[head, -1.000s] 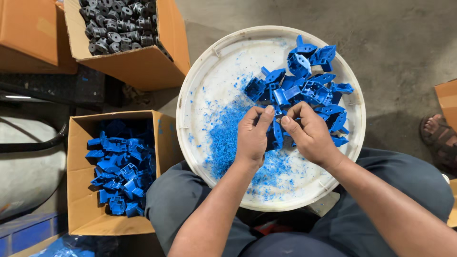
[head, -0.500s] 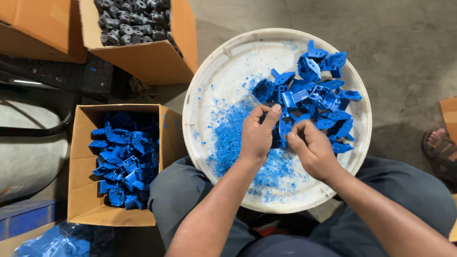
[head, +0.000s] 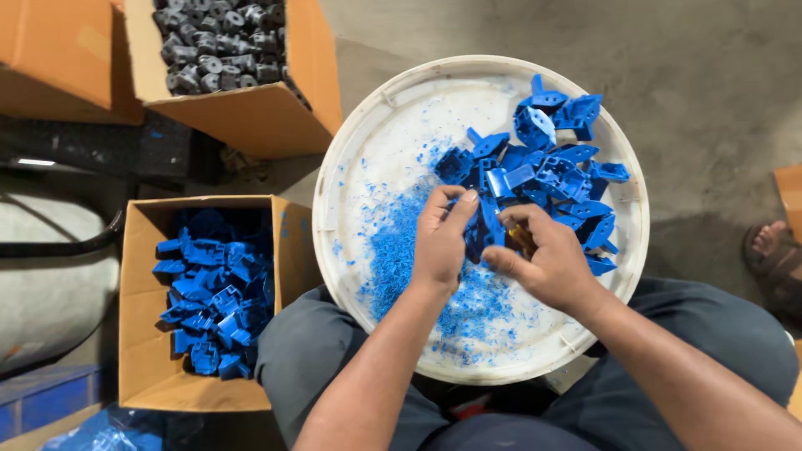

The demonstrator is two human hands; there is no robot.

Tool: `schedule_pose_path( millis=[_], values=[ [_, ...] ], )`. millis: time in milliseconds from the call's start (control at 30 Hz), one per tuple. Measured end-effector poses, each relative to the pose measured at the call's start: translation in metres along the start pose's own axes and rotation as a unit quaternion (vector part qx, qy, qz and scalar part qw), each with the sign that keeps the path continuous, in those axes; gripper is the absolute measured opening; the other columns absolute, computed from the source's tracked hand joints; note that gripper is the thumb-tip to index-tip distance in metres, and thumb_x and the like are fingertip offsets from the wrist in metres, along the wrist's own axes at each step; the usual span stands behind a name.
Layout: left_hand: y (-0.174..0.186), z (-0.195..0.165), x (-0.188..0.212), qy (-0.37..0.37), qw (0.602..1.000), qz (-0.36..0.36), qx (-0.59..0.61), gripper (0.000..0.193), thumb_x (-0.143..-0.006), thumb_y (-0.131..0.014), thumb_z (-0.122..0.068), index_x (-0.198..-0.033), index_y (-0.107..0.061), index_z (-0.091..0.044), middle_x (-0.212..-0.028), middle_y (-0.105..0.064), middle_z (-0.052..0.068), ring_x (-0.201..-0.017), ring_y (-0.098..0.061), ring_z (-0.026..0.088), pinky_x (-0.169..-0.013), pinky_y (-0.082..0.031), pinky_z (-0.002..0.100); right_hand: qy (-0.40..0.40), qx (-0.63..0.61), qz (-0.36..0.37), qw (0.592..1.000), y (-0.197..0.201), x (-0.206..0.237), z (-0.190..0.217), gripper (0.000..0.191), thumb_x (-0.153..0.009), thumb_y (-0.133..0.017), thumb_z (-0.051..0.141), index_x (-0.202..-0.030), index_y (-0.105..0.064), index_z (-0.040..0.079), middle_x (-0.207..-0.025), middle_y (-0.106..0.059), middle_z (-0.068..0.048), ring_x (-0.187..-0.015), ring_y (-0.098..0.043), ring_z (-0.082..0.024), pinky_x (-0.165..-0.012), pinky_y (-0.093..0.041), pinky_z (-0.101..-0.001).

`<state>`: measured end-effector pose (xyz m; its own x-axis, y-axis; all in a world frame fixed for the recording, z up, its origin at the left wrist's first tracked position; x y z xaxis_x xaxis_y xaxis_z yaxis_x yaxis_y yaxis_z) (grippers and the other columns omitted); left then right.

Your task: The person uses a small yellow tool to scrape and clean excess material from blue plastic parts, one at a time, over a white plastic lid.

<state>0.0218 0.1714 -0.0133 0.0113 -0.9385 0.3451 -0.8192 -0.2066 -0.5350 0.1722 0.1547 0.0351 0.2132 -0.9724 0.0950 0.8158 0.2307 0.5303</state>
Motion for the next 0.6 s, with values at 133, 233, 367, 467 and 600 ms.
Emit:
schedule_pose_path(
  millis=[133,233,367,467,600],
  values=[
    [-0.002,-0.007,0.005,0.006,0.999,0.028,-0.043,0.017,-0.099,-0.062,-0.021,-0.114,-0.064,-0.014,-0.077,-0.064,-0.001,-0.059,-0.054,0.011,-0.050,-0.042,0.029,-0.014,-0.088,-0.001,0.996,0.008,-0.006,-0.005,0.052,-0.087,-0.079,0.040,-0.120,-0.065,0.003,-0.080,-0.064,-0.004,-0.070,-0.055,-0.010,-0.062,-0.048,-0.0275],
    [0.001,-0.022,0.005,-0.119,0.975,-0.014,-0.185,0.022,-0.103,-0.062,-0.027,-0.112,-0.066,-0.007,-0.079,-0.061,-0.003,-0.068,-0.050,0.007,-0.059,-0.041,0.025,-0.007,-0.021,0.001,1.000,0.010,-0.004,0.003,0.057,-0.079,-0.081,0.043,-0.116,-0.066,0.003,-0.076,-0.067,-0.004,-0.065,-0.062,-0.012,-0.059,-0.051,-0.0292],
    [0.004,-0.023,0.005,-0.155,0.960,-0.035,-0.231,0.038,-0.107,-0.059,-0.038,-0.100,-0.068,-0.002,-0.081,-0.058,-0.003,-0.074,-0.048,0.006,-0.065,-0.041,0.025,0.039,0.178,-0.018,0.983,0.010,0.000,0.023,0.060,-0.068,-0.084,0.053,-0.103,-0.072,0.006,-0.075,-0.069,-0.009,-0.065,-0.067,-0.023,-0.060,-0.053,-0.0361],
    [0.006,-0.020,0.006,-0.100,0.934,-0.052,-0.338,0.045,-0.103,-0.057,-0.046,-0.094,-0.071,-0.004,-0.072,-0.059,-0.001,-0.069,-0.050,0.008,-0.061,-0.043,0.028,0.099,0.240,-0.012,0.966,0.007,0.002,0.034,0.053,-0.072,-0.080,0.058,-0.088,-0.072,0.008,-0.078,-0.070,-0.008,-0.072,-0.068,-0.030,-0.061,-0.052,-0.0427],
    [0.001,-0.024,0.010,-0.061,0.916,-0.049,-0.393,0.048,-0.099,-0.054,-0.053,-0.096,-0.073,-0.008,-0.071,-0.064,0.003,-0.066,-0.057,0.014,-0.063,-0.048,0.032,0.103,0.280,0.022,0.954,0.000,0.003,0.029,0.055,-0.075,-0.074,0.062,-0.081,-0.067,0.008,-0.075,-0.068,-0.010,-0.073,-0.068,-0.034,-0.061,-0.051,-0.0466]
  ],
)
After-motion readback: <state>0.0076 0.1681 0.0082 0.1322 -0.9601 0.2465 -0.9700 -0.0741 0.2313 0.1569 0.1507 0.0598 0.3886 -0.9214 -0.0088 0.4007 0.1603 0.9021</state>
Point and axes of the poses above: each hand's wrist, its own x-axis away from the middle knuckle, its own y-axis out of the back of the hand, z = x × y, the point moved 8 cm from there along -x, towards the middle knuckle
